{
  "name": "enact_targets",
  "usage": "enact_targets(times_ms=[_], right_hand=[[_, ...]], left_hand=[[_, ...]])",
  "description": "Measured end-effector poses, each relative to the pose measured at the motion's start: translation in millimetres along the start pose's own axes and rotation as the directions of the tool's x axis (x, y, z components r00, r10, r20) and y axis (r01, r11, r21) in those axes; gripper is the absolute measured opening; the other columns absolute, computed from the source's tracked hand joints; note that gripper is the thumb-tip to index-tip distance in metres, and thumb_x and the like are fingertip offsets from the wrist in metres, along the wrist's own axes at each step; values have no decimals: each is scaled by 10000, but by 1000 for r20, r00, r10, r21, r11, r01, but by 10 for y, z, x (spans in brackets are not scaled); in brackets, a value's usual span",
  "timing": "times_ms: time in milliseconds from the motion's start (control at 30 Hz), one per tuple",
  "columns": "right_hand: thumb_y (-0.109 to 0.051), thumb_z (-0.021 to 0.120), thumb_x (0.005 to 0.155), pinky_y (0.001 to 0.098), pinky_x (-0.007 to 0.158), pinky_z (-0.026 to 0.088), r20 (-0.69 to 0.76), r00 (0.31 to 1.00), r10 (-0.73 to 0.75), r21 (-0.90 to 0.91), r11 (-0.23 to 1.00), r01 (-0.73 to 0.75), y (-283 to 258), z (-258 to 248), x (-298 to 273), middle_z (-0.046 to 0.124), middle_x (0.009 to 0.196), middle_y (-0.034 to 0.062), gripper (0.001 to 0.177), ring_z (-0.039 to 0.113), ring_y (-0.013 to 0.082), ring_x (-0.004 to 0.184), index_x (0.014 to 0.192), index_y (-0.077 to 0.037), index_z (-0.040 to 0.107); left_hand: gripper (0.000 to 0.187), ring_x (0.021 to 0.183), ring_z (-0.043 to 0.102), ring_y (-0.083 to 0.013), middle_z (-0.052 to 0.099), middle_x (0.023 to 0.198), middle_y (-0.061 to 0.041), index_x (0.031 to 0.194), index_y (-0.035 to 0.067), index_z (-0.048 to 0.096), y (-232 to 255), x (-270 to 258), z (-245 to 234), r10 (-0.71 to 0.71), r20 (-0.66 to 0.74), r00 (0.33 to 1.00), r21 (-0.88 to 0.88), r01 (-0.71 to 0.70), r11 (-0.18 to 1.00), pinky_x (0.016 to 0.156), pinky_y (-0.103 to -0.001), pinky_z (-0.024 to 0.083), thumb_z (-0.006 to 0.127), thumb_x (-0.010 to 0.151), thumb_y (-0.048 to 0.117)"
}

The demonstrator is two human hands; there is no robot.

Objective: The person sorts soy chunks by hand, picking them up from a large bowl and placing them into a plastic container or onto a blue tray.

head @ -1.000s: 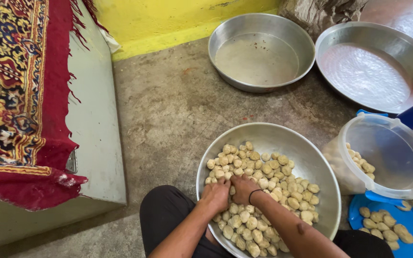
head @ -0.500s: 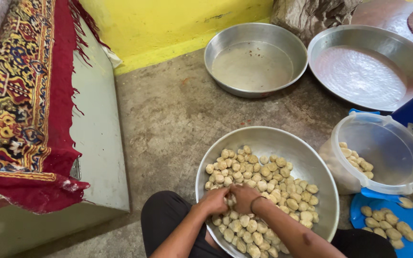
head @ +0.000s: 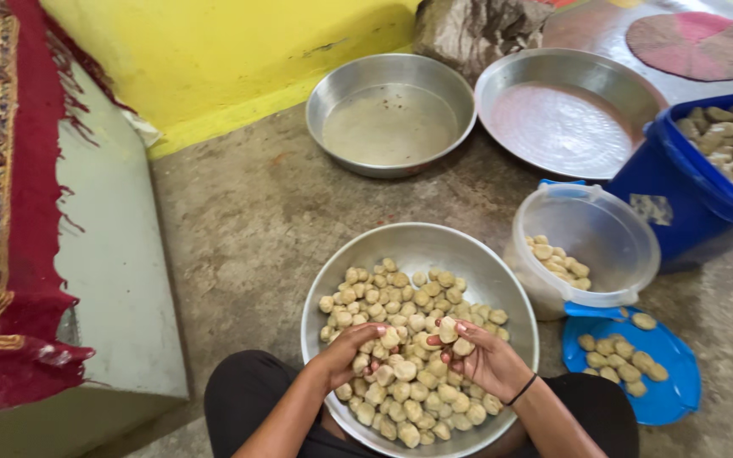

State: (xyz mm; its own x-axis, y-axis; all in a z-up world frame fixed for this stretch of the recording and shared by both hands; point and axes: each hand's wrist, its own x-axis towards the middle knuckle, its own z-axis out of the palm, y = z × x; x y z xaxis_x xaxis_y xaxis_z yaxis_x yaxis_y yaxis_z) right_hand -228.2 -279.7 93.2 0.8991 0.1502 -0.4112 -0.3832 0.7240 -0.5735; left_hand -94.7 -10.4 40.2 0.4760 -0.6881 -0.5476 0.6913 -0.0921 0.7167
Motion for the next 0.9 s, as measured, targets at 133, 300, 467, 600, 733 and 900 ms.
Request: enact_targets(times_ms=[133, 300, 467, 600, 733, 900], right_hand=[[-221, 566, 1022, 270, 632, 559, 149, 986, -78, 63, 996, 69, -54, -199, -89, 731, 1072, 178, 281, 692, 199, 807, 1227, -28, 562], [-202, 550, 972, 268, 615, 537, -52, 976, -213, -178, 963, 201, -491, -152, -219, 739, 1069, 182, 278, 689, 198, 806, 1208, -56, 559], [-78, 581, 968, 315, 783, 551, -271, 747, -607, -437, 769, 467, -1406, -401, -316, 676, 1154, 134, 278, 665, 192, 949, 1245, -76, 565], [-124, 726, 940, 375, 862, 540, -170, 486, -857, -983, 181, -25, -1805, -701, -343, 654, 1157, 140, 290, 656, 250, 982, 1221, -56, 724], [-187, 705, 940, 368, 922, 532, 78, 480, -874, -977, 29, 212, -1506, -688, -158, 694, 1168, 123, 250, 661, 231, 1062, 1167, -85, 731], [-378, 521, 981, 315, 803, 630, -310, 947, -90, -408, 912, -47, -415, 44, 22, 731, 1065, 67, 403, 719, 236, 971, 1177, -42, 628]], left_hand=[[396, 658, 626, -146, 744, 959, -106, 1218, 34, 667, 23, -123, 220, -49, 77, 996, -350, 73, 934, 448, -217, 477, 627, 976, 345], [385, 770, 661, -189, 718, 980, -101, 1223, 61, 634, 1, -219, 415, 8, 127, 992, -525, 60, 849, 459, -220, 489, 632, 958, 339], [375, 934, 723, -236, 696, 1041, -120, 1210, 16, 569, 98, -298, 550, 27, 94, 995, -548, 29, 836, 495, -237, 504, 634, 980, 305], [382, 951, 727, -249, 721, 1042, -138, 1256, 39, 592, 173, -346, 687, 47, -64, 997, -492, -73, 868, 534, -241, 524, 658, 911, 190], [400, 966, 738, -213, 713, 1054, -73, 1238, 139, 551, 199, -348, 765, 94, -30, 995, -461, -97, 882, 544, -228, 505, 694, 869, 80], [391, 916, 711, -171, 712, 1102, -99, 1330, 83, 602, 245, -296, 1031, 59, -48, 997, -101, -63, 993, 604, -233, 562, 674, 959, 182]])
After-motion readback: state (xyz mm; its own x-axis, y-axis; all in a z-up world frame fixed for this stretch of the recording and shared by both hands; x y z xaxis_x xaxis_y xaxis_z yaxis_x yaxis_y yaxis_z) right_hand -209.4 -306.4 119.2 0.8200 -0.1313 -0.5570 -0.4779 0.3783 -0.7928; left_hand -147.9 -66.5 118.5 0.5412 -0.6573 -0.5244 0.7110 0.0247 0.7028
